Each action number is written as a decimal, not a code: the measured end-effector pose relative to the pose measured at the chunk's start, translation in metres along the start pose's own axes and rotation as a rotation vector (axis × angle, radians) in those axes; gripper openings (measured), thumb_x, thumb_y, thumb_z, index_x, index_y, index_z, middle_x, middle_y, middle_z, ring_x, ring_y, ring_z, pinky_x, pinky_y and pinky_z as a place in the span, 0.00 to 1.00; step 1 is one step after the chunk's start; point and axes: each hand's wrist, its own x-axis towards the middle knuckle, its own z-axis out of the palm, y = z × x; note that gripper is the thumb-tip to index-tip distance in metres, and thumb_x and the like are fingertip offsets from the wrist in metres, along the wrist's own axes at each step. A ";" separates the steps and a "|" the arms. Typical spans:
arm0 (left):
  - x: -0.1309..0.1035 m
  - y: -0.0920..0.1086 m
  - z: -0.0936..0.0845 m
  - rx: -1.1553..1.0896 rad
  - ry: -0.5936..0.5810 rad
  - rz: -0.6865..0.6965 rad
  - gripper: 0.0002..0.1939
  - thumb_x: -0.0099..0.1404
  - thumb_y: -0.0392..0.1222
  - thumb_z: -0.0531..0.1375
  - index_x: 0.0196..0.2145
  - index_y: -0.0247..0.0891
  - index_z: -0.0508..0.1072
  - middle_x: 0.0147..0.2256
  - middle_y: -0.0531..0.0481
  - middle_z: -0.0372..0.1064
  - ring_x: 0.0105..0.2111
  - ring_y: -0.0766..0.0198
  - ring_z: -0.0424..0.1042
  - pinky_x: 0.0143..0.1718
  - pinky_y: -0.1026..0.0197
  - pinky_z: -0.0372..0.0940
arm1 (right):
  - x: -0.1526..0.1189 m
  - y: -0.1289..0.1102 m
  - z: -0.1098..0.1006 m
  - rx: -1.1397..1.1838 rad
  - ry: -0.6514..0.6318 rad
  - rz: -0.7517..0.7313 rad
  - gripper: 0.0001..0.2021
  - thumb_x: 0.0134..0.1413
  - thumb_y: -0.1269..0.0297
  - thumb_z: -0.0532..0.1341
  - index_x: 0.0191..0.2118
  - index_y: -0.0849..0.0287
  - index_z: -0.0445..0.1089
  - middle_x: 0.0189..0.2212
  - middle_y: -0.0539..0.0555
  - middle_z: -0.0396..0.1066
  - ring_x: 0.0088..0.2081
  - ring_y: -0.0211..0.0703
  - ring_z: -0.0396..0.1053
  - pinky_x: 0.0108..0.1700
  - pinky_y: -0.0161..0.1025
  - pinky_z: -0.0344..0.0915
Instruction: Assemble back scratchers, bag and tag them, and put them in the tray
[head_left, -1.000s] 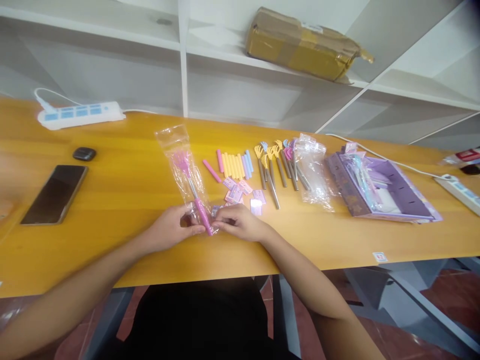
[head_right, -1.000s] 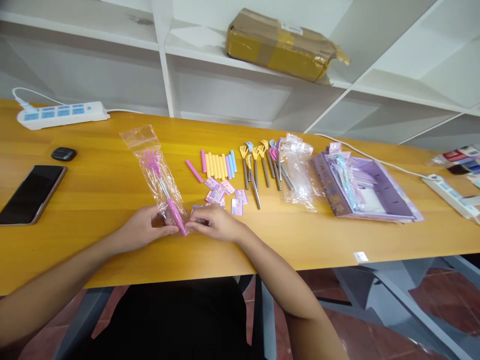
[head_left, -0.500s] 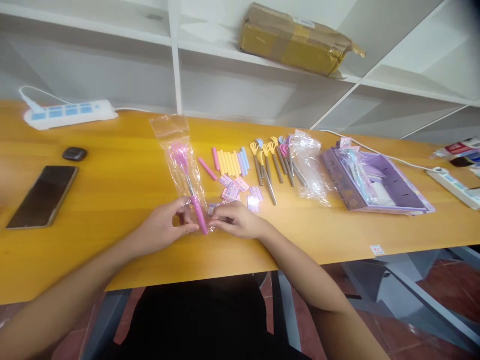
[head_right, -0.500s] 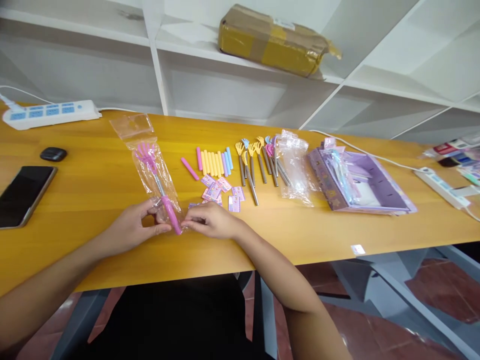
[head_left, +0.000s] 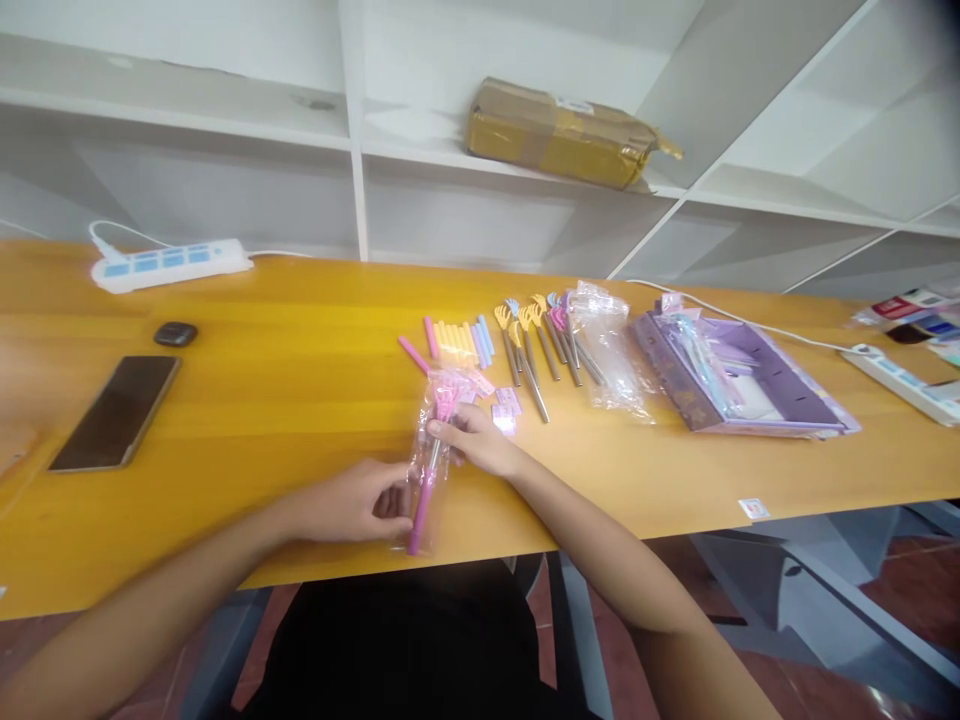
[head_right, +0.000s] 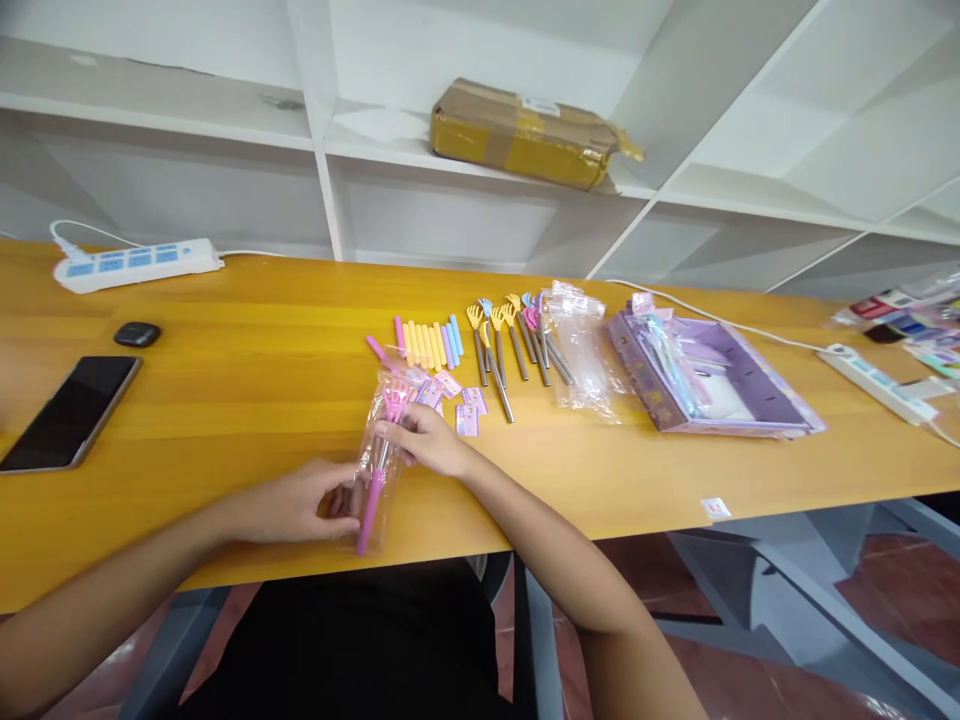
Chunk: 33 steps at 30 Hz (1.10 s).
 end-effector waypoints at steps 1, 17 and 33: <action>0.000 -0.002 0.001 0.015 0.018 -0.012 0.14 0.70 0.54 0.65 0.45 0.42 0.77 0.33 0.51 0.77 0.30 0.60 0.74 0.33 0.60 0.68 | 0.000 -0.001 0.001 -0.006 -0.022 0.028 0.24 0.65 0.39 0.65 0.34 0.58 0.67 0.18 0.42 0.63 0.18 0.32 0.60 0.22 0.32 0.57; 0.005 -0.024 -0.017 -0.019 0.602 0.099 0.11 0.72 0.43 0.63 0.50 0.42 0.78 0.48 0.45 0.79 0.46 0.57 0.78 0.52 0.53 0.73 | -0.007 -0.010 0.024 0.051 -0.531 0.254 0.18 0.63 0.49 0.70 0.36 0.61 0.73 0.21 0.45 0.71 0.21 0.31 0.68 0.28 0.32 0.70; 0.004 -0.030 -0.021 0.051 0.689 -0.032 0.15 0.74 0.50 0.61 0.54 0.43 0.73 0.46 0.49 0.77 0.44 0.59 0.77 0.48 0.55 0.71 | -0.005 -0.001 -0.088 -1.115 0.538 0.087 0.14 0.69 0.54 0.63 0.49 0.60 0.75 0.46 0.62 0.74 0.43 0.52 0.74 0.47 0.47 0.68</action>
